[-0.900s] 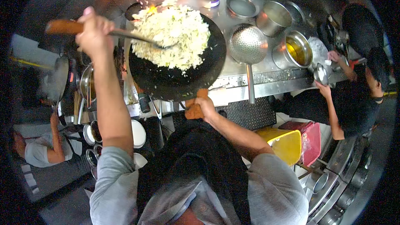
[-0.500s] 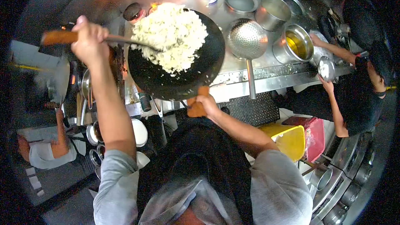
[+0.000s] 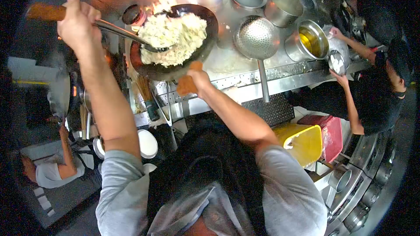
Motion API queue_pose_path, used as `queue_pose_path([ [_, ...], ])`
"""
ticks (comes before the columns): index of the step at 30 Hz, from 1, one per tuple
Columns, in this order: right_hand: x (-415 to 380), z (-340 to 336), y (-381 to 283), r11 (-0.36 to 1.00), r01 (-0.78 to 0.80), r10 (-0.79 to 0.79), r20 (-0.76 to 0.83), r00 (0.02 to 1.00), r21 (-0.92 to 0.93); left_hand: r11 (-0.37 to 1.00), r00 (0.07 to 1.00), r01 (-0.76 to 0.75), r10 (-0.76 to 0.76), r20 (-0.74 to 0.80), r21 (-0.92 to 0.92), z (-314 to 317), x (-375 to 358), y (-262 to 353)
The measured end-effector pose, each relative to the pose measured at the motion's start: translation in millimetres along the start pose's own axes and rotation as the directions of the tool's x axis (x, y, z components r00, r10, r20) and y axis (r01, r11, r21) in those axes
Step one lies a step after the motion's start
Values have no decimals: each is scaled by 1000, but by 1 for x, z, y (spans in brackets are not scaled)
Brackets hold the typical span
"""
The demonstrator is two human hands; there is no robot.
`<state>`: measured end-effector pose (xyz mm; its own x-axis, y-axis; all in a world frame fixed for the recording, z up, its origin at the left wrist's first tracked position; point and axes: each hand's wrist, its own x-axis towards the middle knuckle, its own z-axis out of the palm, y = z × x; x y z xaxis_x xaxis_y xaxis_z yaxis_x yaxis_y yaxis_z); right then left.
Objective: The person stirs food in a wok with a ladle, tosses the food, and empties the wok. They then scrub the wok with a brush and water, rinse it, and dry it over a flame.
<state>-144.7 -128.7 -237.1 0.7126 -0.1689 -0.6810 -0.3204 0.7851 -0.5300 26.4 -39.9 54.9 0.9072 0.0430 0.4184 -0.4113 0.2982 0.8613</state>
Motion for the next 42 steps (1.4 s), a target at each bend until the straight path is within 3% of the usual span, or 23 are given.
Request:
queue_pose_path([
  [2,48,1,11,999,29,-29,-5,1000,30,962,984,-170,156,81,215,0,-14,-37],
  [4,65,4,17,997,52,-50,-38,998,62,846,969,-228,247,25,482,-11,-22,-134],
  [6,89,0,26,993,71,-66,-64,996,92,970,996,-23,1,90,243,-38,-19,-192],
  [9,99,-5,35,993,96,-91,-68,994,73,983,988,152,-154,18,100,-23,18,-142],
  [12,129,-17,56,971,234,-230,-94,969,38,925,988,-152,150,35,347,-39,3,-190],
  [13,126,-18,58,972,231,-226,-104,969,38,945,976,-212,196,91,247,-41,2,-222],
  [15,118,-14,53,978,204,-199,-99,975,44,941,982,-157,116,150,299,-27,38,-229],
  [17,110,-10,42,976,218,-217,-91,972,4,928,981,-180,145,130,327,2,56,-161],
  [18,106,-10,46,977,212,-212,-104,972,-10,981,989,-53,26,144,186,12,42,-113],
  [20,119,-13,59,964,266,-265,-143,954,-14,997,988,-79,75,136,23,0,30,-110],
  [21,122,-15,62,946,323,-323,-166,932,-27,986,994,-71,58,91,152,-5,18,-150],
  [22,119,-13,58,943,331,-331,-160,930,-31,783,892,-446,426,149,433,-26,18,-237],
  [24,106,0,52,956,294,-288,-241,927,-11,907,974,-142,56,221,396,-21,42,-237],
  [26,81,9,43,953,303,-295,-255,921,-5,921,987,-39,-24,156,388,7,57,-177],
  [28,85,15,39,948,318,-300,-273,914,25,998,987,59,-57,152,-9,11,43,-114],
  [30,97,1,48,952,304,-293,-211,933,23,989,981,-146,145,126,1,0,17,-140],
  [31,97,0,48,952,306,-296,-209,932,14,841,899,-431,431,78,328,-13,17,-224],
  [34,97,-1,60,952,304,-301,-290,909,-34,961,990,-44,6,140,271,-14,45,-232],
  [35,101,-5,64,942,326,-333,-310,891,-75,962,991,-46,10,134,270,-5,46,-201],
  [37,114,1,56,925,362,-379,-314,871,-113,990,988,138,-136,74,-12,19,36,-129],
  [38,114,-1,58,930,362,-364,-272,891,-61,993,992,45,-32,121,-111,18,24,-115],
  [41,86,7,41,950,313,-306,-233,923,-7,905,931,-363,344,117,222,-4,1,-247],
  [42,78,17,35,961,275,-263,-243,934,19,950,977,-214,208,50,227,-8,3,-250],
])
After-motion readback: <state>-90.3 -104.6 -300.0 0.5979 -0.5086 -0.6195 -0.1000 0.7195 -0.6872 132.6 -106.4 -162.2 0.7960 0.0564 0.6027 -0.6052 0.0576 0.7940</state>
